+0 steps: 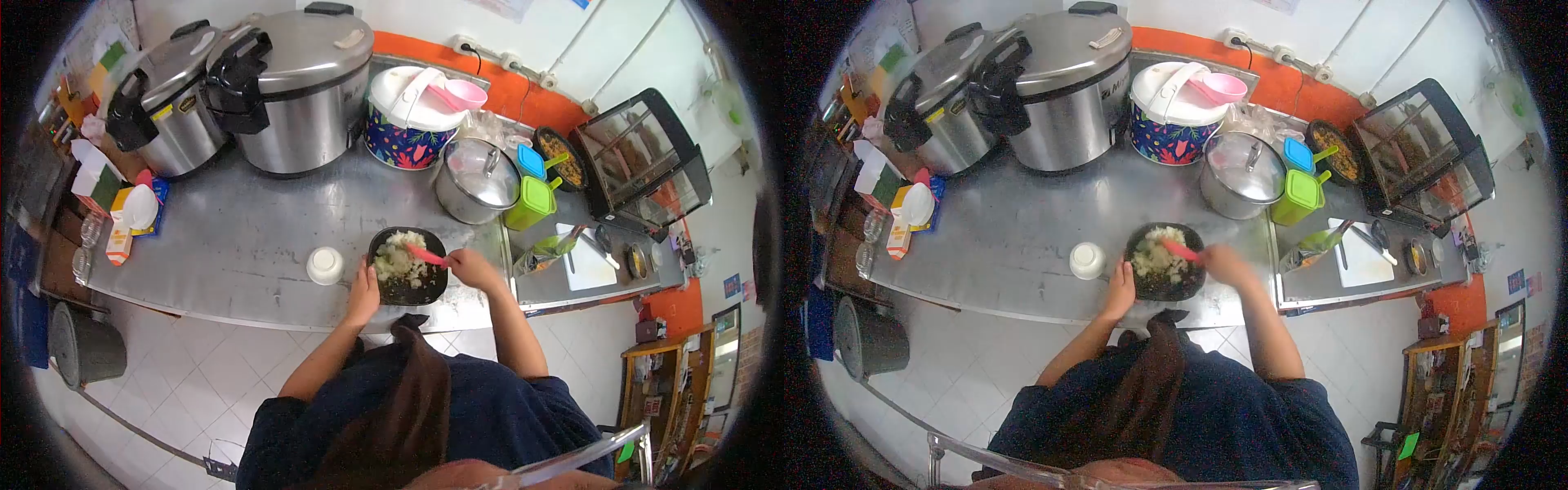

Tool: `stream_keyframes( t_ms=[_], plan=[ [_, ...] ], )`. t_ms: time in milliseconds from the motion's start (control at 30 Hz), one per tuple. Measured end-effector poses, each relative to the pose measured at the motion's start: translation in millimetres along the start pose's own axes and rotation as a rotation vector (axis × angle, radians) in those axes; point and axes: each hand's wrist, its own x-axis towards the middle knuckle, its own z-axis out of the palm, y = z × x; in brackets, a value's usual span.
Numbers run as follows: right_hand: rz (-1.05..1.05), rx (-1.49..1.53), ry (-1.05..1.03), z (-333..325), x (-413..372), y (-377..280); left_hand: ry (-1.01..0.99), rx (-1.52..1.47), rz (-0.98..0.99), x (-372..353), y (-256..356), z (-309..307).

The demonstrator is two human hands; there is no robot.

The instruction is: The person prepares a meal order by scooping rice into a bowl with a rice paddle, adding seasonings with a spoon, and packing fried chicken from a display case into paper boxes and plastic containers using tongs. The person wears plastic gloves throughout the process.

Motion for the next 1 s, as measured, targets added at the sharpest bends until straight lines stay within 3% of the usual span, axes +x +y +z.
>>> stream_keyframes(
  t_ms=[100,167,300,367,500,567,600,633,700,800,833,900,1000],
  plan=[
    [0.189,-0.257,-0.002,37,-2,-40,-0.016,0.023,-0.039,0,1,0],
    [0.176,-0.252,-0.002,81,1,-47,-0.003,-0.03,0.036,3,-5,3],
    [0.085,-0.201,-0.027,54,7,-39,0.013,0.022,-0.052,-2,9,0],
    [-0.104,-0.333,-0.398,29,12,-25,0.056,0.03,0.01,0,4,3],
    [0.014,-0.24,-0.251,-3,9,-27,0.063,0.054,0.025,0,-1,4],
    [0.219,-0.294,-0.016,9,20,-35,0.065,0.058,0.052,1,-1,4],
    [0.205,-0.2,0.051,14,13,-54,0.066,0.06,0.054,0,2,3],
    [0.087,-0.345,-0.006,74,28,-4,0.07,0.067,0.034,-2,7,1],
    [0.061,-0.336,-0.136,82,22,-20,0.08,0.071,0.023,-1,13,1],
    [-0.117,-0.414,-0.31,60,11,-38,0.097,-0.007,0.045,-3,12,2],
    [-0.116,-0.415,-0.307,43,9,-45,0.106,0.011,0.048,-1,10,3],
    [-0.11,-0.453,-0.498,2,15,-50,0.115,0.026,0.047,-3,9,2],
    [0.007,-0.506,-0.325,-9,37,-34,0.079,-0.01,0.085,0,12,-2]
  ],
)
